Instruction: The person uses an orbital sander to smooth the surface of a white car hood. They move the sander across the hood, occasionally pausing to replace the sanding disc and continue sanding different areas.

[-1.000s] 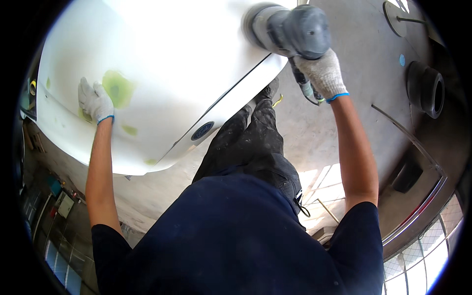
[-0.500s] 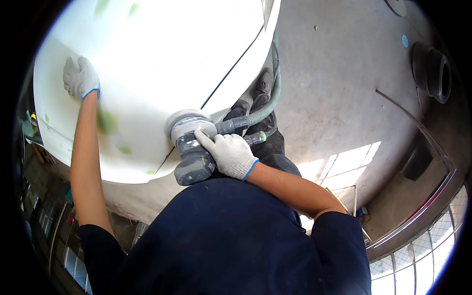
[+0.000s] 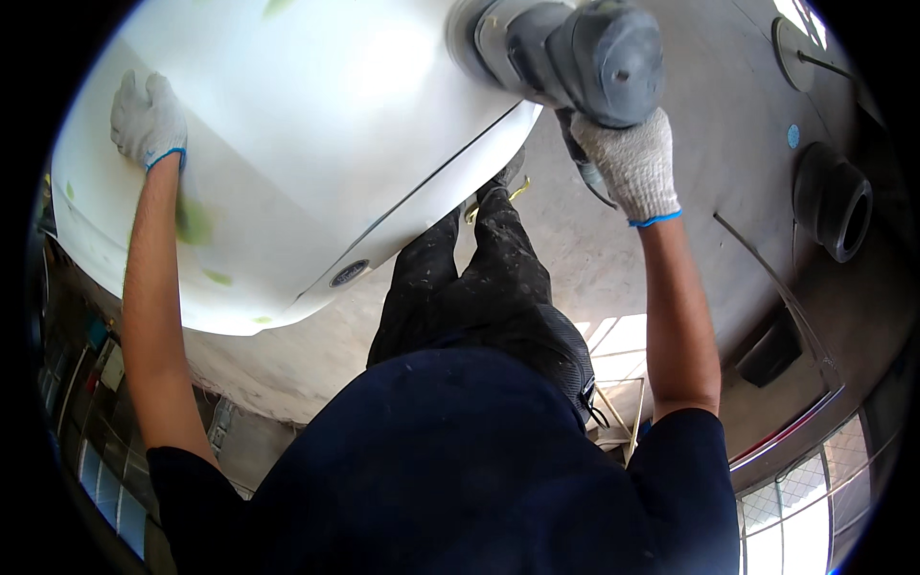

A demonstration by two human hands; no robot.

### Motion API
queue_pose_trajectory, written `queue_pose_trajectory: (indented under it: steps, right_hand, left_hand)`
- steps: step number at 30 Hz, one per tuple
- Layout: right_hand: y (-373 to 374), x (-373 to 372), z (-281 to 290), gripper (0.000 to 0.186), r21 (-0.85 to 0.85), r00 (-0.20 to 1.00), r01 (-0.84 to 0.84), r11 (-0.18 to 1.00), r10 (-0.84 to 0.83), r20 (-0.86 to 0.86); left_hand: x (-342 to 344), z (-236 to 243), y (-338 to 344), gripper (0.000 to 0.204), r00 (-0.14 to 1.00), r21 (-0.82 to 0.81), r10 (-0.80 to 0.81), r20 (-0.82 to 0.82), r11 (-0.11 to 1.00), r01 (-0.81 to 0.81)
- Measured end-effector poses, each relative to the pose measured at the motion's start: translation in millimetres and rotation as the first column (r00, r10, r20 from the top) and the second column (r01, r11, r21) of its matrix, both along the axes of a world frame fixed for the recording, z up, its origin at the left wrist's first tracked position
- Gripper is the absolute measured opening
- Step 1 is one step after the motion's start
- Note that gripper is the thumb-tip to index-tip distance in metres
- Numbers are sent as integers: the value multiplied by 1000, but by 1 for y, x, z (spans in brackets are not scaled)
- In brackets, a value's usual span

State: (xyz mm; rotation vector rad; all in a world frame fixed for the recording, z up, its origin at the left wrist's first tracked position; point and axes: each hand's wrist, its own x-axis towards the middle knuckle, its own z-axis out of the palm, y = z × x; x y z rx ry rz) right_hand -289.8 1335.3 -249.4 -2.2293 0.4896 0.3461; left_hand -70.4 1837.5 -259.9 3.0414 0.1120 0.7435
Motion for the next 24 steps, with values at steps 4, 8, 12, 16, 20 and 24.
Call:
queue_pose_trajectory:
  steps: [4, 8, 12, 16, 20, 24]
  right_hand:
    - [14, 27, 9, 54, 85, 994, -105, 991, 104, 19]
    - [80, 21, 33, 86, 260, 953, -303, 917, 287, 99]
    - [147, -8, 43, 103, 411, 901, -420, 809, 425, 86]
    - [167, -32, 47, 90, 342, 787, -575, 743, 616, -16]
    - [138, -40, 44, 98, 342, 815, -500, 796, 565, -124]
    - [78, -54, 35, 96, 302, 945, -288, 909, 320, -61]
  left_hand:
    - [-6, 2, 17, 66, 1000, 57, 14, 22, 998, -15]
    - [1, -4, 7, 63, 999, 65, 16, 29, 998, -18]
    - [7, -3, 23, 62, 999, 86, -47, 19, 995, 45]
    - [3, 0, 23, 58, 998, 142, -58, 17, 988, 55]
    - [4, 0, 19, 58, 998, 116, -60, 21, 992, 57]
    - [1, 2, 15, 57, 995, 78, -84, 61, 994, 79]
